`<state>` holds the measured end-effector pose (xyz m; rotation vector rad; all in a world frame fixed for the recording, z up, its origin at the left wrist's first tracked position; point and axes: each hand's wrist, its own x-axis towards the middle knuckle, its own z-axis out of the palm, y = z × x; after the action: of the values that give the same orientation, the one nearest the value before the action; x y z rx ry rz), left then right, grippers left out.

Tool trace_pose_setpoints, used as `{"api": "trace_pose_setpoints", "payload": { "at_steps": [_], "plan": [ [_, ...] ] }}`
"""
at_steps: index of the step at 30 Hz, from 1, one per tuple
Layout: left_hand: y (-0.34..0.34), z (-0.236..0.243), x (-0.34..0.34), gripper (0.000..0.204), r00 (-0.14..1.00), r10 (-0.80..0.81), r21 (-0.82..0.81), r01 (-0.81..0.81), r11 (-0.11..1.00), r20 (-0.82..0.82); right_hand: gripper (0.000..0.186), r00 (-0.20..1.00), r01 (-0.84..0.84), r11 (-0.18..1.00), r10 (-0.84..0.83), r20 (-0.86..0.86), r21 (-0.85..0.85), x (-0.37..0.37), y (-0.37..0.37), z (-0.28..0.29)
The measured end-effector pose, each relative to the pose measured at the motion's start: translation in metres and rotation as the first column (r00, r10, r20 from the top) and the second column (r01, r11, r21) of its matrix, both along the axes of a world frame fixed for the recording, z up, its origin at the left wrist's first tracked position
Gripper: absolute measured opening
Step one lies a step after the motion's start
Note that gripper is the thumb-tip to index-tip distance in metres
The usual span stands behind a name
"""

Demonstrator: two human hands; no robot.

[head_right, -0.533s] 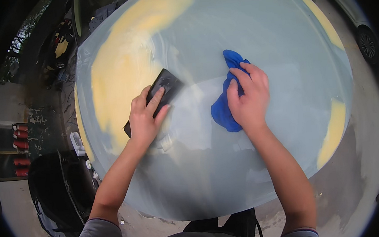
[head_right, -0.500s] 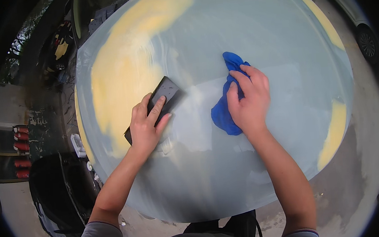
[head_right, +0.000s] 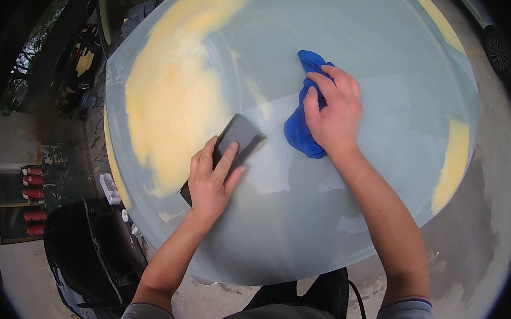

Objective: The person sands a car hood with a sanding block and wipes the surface with a blue cloth. The person repeatedly dips the sanding block into a bucket of water and continues sanding and wiping the hood.

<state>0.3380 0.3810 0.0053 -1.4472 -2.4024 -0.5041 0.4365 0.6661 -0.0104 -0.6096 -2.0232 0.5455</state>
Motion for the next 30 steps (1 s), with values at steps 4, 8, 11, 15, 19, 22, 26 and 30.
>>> {"api": "trace_pose_setpoints", "payload": {
  "at_steps": [4,8,11,15,19,22,26,30],
  "plan": [
    [0.016,0.008,-0.046,0.060,0.997,0.027,0.014,-0.026,1.000,-0.078,0.024,1.000,-0.004,1.000,0.004,-0.006,0.011,-0.004,-0.004,0.000],
    [0.079,0.027,-0.194,0.046,0.976,0.144,0.077,-0.132,0.988,-0.166,0.023,0.999,-0.047,0.999,0.047,-0.022,-0.014,-0.012,-0.018,0.005],
    [0.090,0.031,-0.217,0.046,0.953,0.303,0.041,-0.301,0.953,-0.031,0.022,0.997,-0.067,0.998,0.067,-0.038,0.002,-0.019,-0.022,0.001],
    [0.006,0.001,-0.056,0.052,0.998,0.053,0.056,-0.052,0.997,-0.022,0.024,1.000,-0.002,1.000,0.002,0.002,0.024,-0.006,0.004,-0.009],
    [-0.066,0.001,0.010,0.067,0.999,-0.035,0.012,0.035,0.999,-0.013,0.026,0.999,0.017,0.999,-0.019,0.045,0.028,-0.002,-0.003,-0.002],
    [-0.024,0.009,-0.085,0.059,0.995,0.066,0.034,-0.064,0.997,-0.075,0.026,0.999,-0.016,1.000,0.016,0.028,0.003,-0.006,-0.009,0.003],
    [0.022,0.029,-0.196,0.050,0.983,0.160,0.018,-0.159,0.987,-0.085,0.026,0.998,-0.059,0.997,0.059,0.010,0.054,-0.014,-0.021,0.006],
    [0.016,0.007,-0.160,0.051,0.983,0.168,0.075,-0.163,0.984,-0.078,0.025,0.999,-0.044,0.998,0.043,0.023,0.046,-0.013,-0.004,-0.006]
  ]
}}
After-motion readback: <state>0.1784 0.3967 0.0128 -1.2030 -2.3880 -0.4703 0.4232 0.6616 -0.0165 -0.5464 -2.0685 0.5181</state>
